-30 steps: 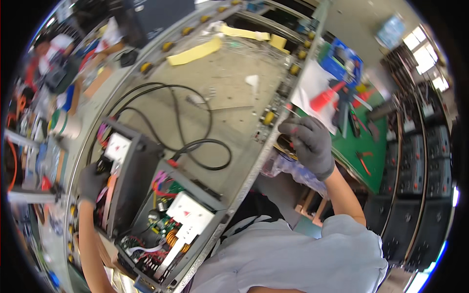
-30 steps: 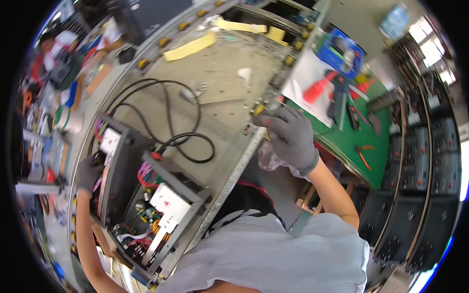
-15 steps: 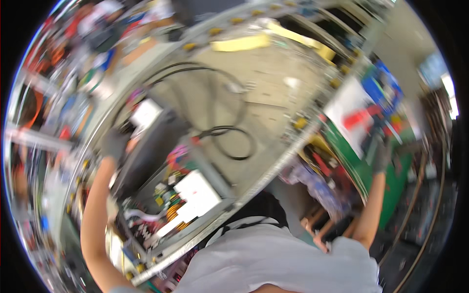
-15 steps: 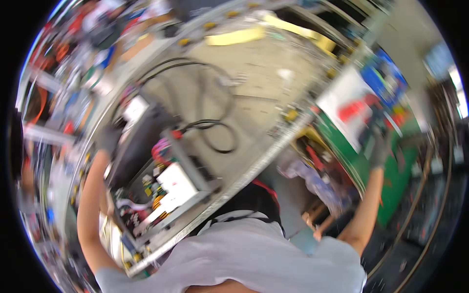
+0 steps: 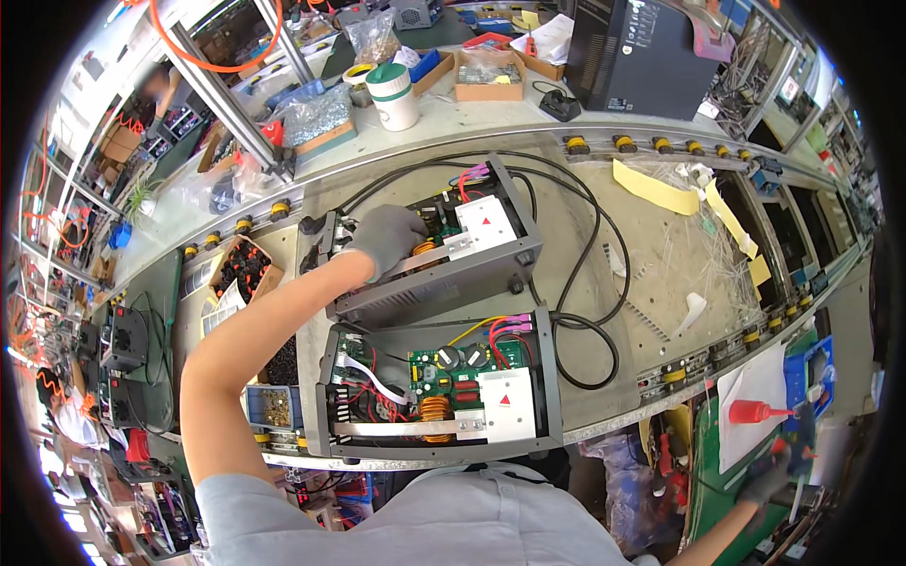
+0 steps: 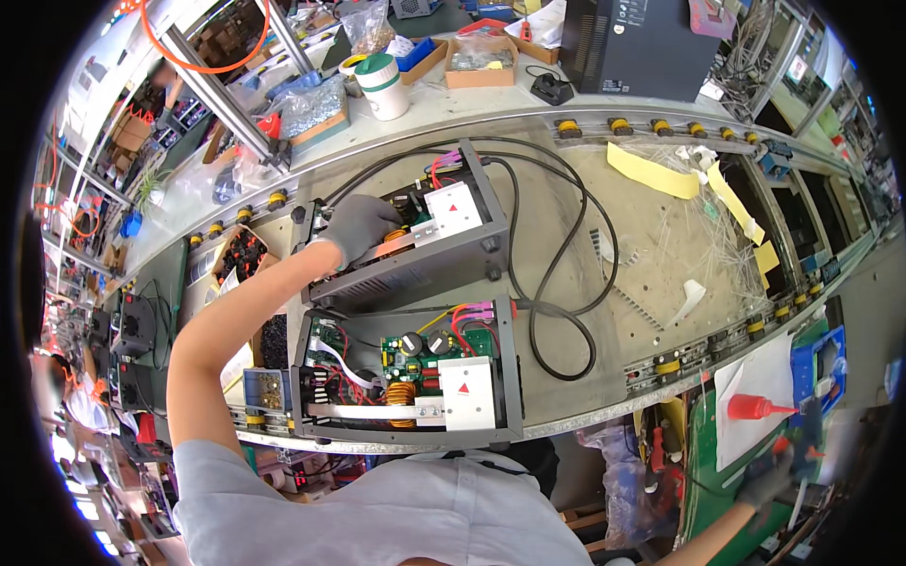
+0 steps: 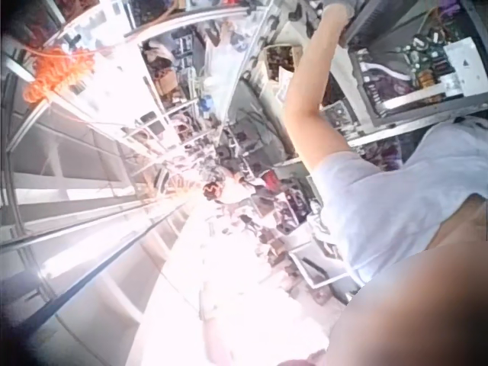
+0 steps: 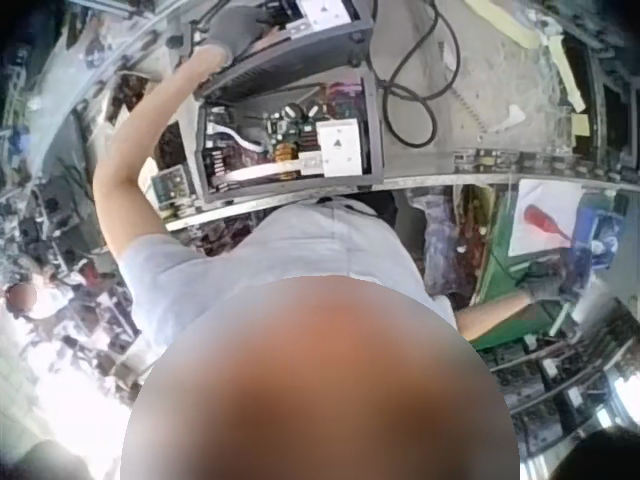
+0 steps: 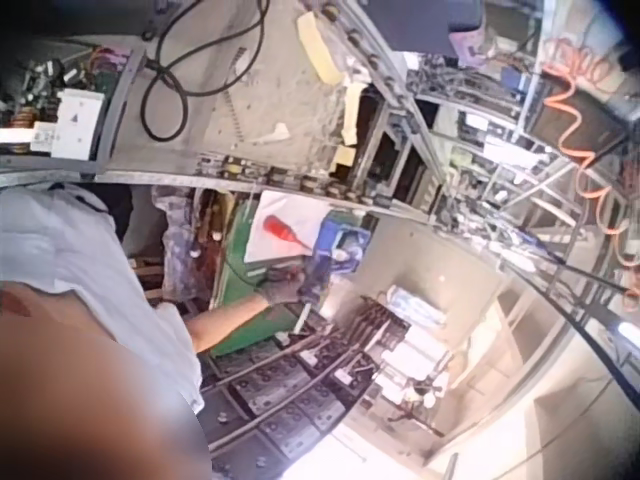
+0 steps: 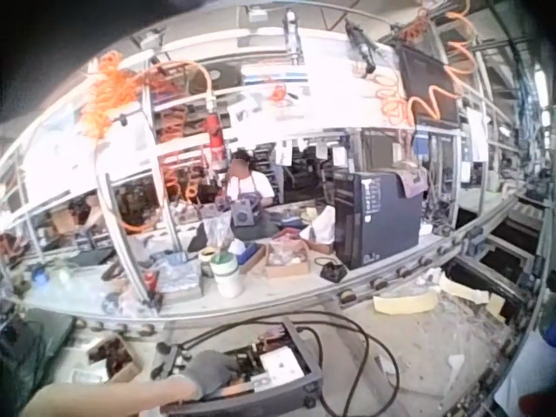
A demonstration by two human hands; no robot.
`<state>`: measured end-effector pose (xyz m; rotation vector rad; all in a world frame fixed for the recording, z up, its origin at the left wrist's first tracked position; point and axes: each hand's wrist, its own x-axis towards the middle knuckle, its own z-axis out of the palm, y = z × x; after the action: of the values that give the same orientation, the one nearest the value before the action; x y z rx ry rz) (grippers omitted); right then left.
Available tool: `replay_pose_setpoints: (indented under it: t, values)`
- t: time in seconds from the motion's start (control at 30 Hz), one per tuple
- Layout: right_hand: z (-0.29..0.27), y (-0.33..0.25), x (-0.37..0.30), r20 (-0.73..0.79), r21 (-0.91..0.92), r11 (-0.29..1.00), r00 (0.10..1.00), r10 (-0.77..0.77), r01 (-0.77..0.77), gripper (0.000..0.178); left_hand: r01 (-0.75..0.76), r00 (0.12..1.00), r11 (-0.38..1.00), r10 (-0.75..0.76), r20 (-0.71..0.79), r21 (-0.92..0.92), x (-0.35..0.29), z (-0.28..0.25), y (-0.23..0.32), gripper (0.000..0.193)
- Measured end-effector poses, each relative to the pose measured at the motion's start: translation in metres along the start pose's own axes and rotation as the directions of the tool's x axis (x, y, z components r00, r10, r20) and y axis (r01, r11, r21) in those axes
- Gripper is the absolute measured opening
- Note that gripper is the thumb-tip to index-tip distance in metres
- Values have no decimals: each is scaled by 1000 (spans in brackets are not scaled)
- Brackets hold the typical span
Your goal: The person is assembling electronic components into a power inverter housing, including gluing, labeling, and wiring.
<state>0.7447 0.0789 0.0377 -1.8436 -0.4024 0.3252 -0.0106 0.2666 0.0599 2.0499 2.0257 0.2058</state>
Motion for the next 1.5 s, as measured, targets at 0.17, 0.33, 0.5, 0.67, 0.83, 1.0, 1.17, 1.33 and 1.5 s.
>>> replay_pose_setpoints:
  t: [0.17, 0.33, 0.5, 0.67, 0.83, 1.0, 1.17, 1.33, 1.5]
  values:
    - [-63, -95, -63, 113, -146, 701, 716, -689, 698, 52, -160, 984, 951, 131, 123, 263, -1, -12, 2, 22]
    - [-12, -138, -87, 490, -99, 622, 582, -649, 777, 46, -247, 956, 946, 202, 214, 208, 6, -24, -9, 30]
    - [209, -244, -213, 859, 36, 589, 276, -431, 808, 38, -226, 920, 972, 193, 340, 60, 10, -23, -28, 31]
    - [319, -289, -338, 916, 356, 395, -233, -326, 847, 32, -74, 944, 993, 100, 314, -96, -8, -58, -12, 32]
    - [372, -286, -379, 847, 518, 86, -498, -185, 851, 33, -137, 978, 981, 112, -175, -138, -38, -62, -44, 29]
    - [386, -294, -416, 881, 471, -81, -465, 88, 878, 27, -215, 871, 946, 74, -486, -242, -73, -73, -66, 25]
    - [395, -289, -430, 855, 517, -118, -519, 13, 848, 32, -209, 873, 924, 28, -487, -321, -86, -77, -68, 26]
    - [397, -289, -430, 898, 439, -114, -432, 84, 891, 35, -200, 870, 957, 75, -487, -209, -99, -77, -65, 30]
    - [400, -292, -430, 932, 362, -39, -361, 40, 931, 42, -187, 869, 964, 71, -490, -191, -114, -78, -61, 32]
